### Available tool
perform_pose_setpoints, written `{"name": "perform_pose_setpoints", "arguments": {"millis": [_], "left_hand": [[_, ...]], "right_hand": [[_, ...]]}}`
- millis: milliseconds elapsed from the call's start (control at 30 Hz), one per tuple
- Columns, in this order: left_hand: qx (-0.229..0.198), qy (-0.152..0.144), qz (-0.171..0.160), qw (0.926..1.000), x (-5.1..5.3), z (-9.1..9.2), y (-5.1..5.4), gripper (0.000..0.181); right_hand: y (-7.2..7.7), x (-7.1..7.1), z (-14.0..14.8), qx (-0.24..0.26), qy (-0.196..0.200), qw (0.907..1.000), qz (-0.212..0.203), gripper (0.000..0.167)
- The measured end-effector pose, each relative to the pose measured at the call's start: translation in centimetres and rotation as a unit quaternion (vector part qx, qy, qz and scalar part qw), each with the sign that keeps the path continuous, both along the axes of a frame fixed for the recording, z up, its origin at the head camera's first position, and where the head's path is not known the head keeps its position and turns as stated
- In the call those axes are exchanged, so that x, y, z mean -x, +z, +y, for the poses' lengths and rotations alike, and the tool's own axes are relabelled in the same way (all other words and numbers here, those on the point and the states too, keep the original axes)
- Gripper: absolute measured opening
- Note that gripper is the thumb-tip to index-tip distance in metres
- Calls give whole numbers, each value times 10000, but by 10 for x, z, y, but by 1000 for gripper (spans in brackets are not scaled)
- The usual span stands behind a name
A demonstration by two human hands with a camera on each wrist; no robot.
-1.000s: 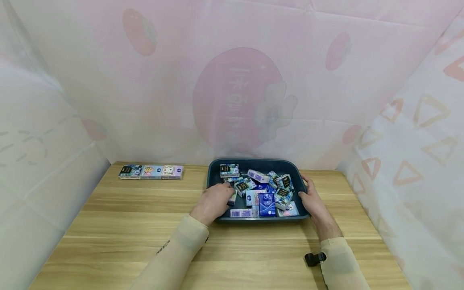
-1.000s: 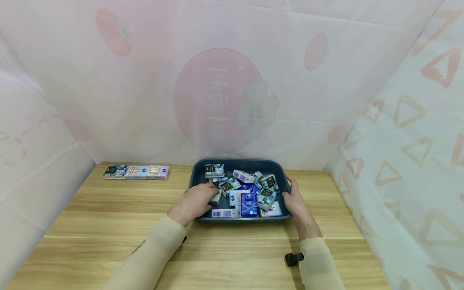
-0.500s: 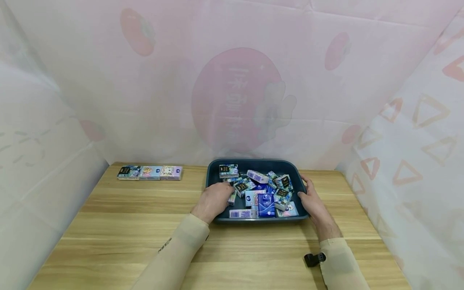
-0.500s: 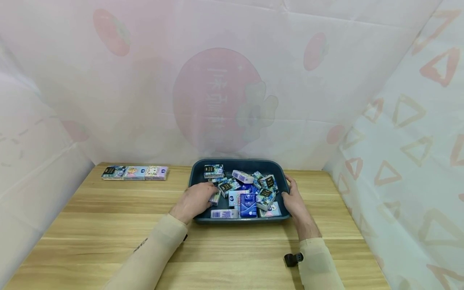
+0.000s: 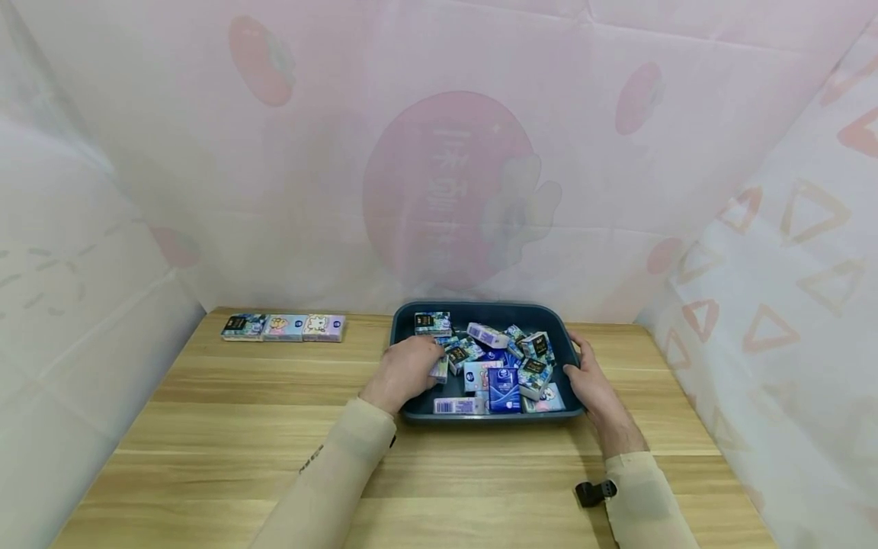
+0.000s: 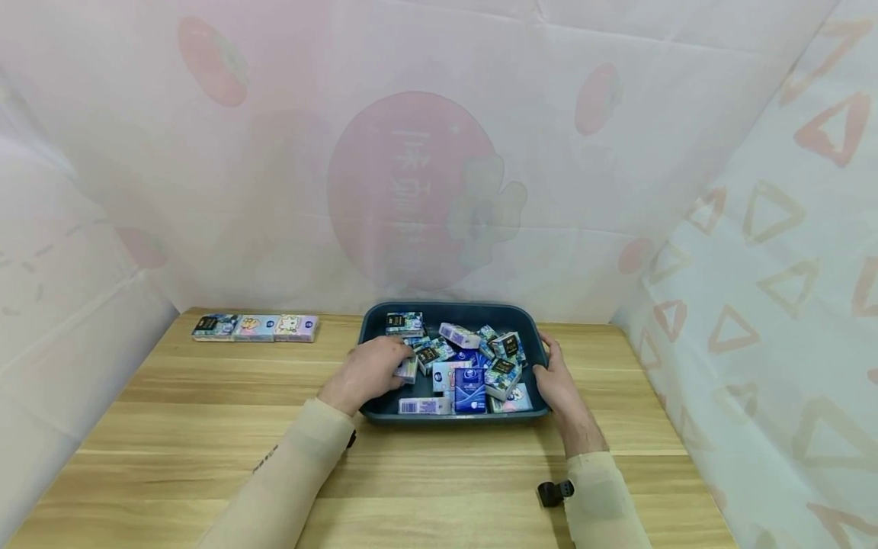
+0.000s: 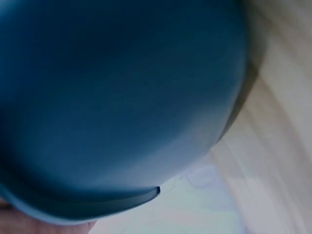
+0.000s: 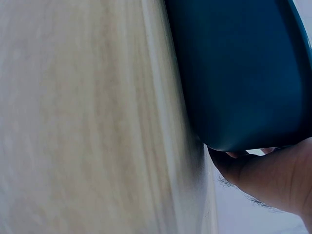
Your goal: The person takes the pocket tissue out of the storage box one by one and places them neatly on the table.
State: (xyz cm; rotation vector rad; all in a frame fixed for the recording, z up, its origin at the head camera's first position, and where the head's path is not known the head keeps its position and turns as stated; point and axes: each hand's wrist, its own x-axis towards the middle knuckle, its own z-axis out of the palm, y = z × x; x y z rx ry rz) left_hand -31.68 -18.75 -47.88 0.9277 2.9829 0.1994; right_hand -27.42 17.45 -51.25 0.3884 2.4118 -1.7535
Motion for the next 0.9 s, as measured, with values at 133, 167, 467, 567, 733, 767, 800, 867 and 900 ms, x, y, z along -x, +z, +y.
{"name": "perform_pose_setpoints", "arguments": {"millis": [133, 167, 467, 567, 733, 767, 800, 867, 900], "left_hand": [[-253, 82, -39, 9996, 4, -4, 8, 43], [-319, 116, -39, 9994, 4, -6, 10, 44], [-873, 497, -182, 9948, 14, -22, 29, 52], [-975, 633, -250, 9929, 19, -27, 32, 56], [-1209, 731, -216, 9897, 26, -35, 33, 58], [-1279, 734, -203, 9889, 27, -36, 33, 59], [-1342, 733, -172, 9881, 28, -37, 34, 60], [-1483, 716, -115, 9863, 30, -40, 34, 63], [-1542, 732, -106, 9853, 31, -41, 35, 64]], "right_hand": [[0, 1, -1, 26, 8, 10000, -2, 76], [0, 1, 0, 29, -1, 10000, -13, 75], [0, 0, -1, -28, -13, 10000, -18, 76], [0, 0, -1, -20, -20, 10000, -17, 76], [0, 1, -2, -1, -33, 10000, -23, 76], [0, 1, -2, 10, -34, 10000, -17, 76], [0, 1, -2, 12, -35, 10000, -11, 76], [0, 1, -2, 25, -42, 10000, 0, 76], [0, 0, -2, 15, -36, 10000, 3, 76]]}}
